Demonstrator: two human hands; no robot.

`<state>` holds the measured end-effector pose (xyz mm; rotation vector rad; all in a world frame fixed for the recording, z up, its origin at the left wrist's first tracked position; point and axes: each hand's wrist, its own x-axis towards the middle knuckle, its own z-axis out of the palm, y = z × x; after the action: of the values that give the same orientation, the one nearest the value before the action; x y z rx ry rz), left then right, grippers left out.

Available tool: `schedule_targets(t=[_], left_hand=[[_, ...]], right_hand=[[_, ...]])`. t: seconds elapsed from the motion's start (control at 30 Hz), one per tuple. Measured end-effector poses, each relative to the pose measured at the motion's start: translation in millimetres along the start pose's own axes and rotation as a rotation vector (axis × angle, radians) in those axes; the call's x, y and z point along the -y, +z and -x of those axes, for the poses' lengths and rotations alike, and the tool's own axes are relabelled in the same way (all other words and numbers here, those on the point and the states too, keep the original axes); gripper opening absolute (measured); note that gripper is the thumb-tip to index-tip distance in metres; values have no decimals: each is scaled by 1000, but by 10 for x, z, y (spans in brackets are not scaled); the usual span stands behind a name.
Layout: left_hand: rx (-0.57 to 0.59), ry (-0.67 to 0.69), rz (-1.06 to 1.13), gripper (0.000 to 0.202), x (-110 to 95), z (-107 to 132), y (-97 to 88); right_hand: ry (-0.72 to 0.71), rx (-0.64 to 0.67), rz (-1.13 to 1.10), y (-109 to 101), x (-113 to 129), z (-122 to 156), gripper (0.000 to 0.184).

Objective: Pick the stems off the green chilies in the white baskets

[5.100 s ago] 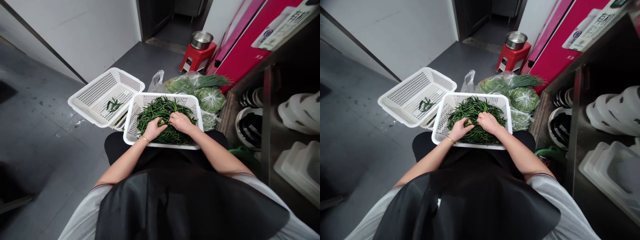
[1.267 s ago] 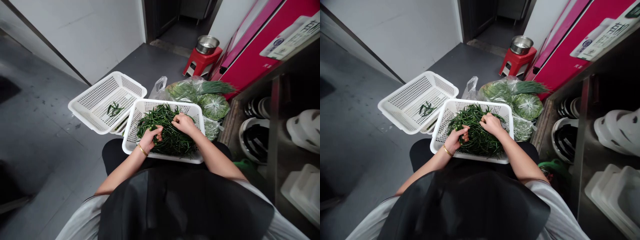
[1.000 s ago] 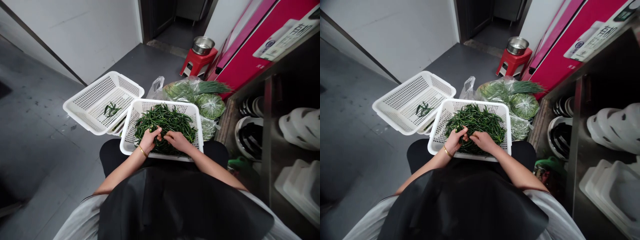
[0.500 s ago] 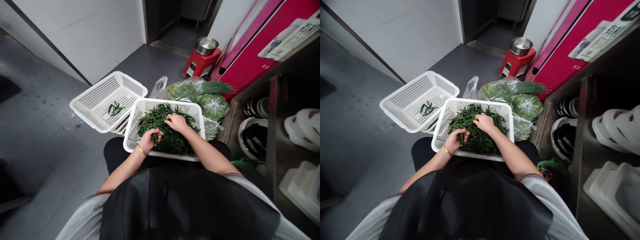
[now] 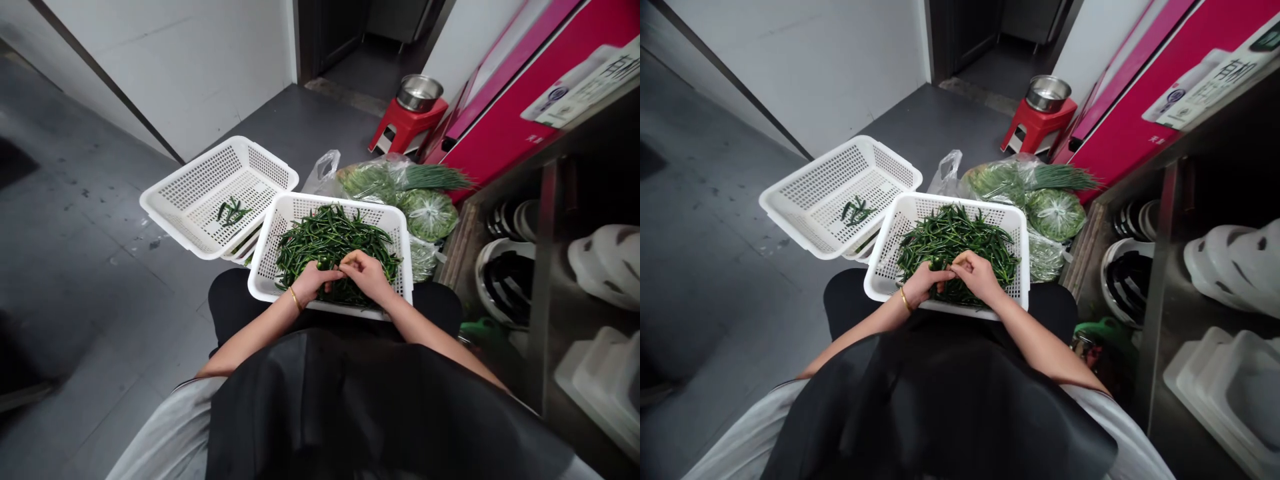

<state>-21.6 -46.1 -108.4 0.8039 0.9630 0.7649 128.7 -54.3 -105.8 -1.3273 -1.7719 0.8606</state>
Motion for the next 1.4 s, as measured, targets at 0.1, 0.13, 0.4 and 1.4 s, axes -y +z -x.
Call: schedule_targets(t=[0.1, 0.13, 0.4, 1.4], left_hand=[[-13, -163, 125, 26, 37, 107, 39], [-11, -211, 166, 25, 30, 146, 33], [-117, -37, 456, 19, -269, 256, -640], [10, -4, 62, 24, -119, 520, -753]], right_hand=[[-182, 45, 449, -63, 52, -48, 23], [-180, 70, 602, -116, 83, -92, 25], [10, 439, 1003, 121, 264, -437, 39], [-100, 619, 53, 452, 431, -500, 39]])
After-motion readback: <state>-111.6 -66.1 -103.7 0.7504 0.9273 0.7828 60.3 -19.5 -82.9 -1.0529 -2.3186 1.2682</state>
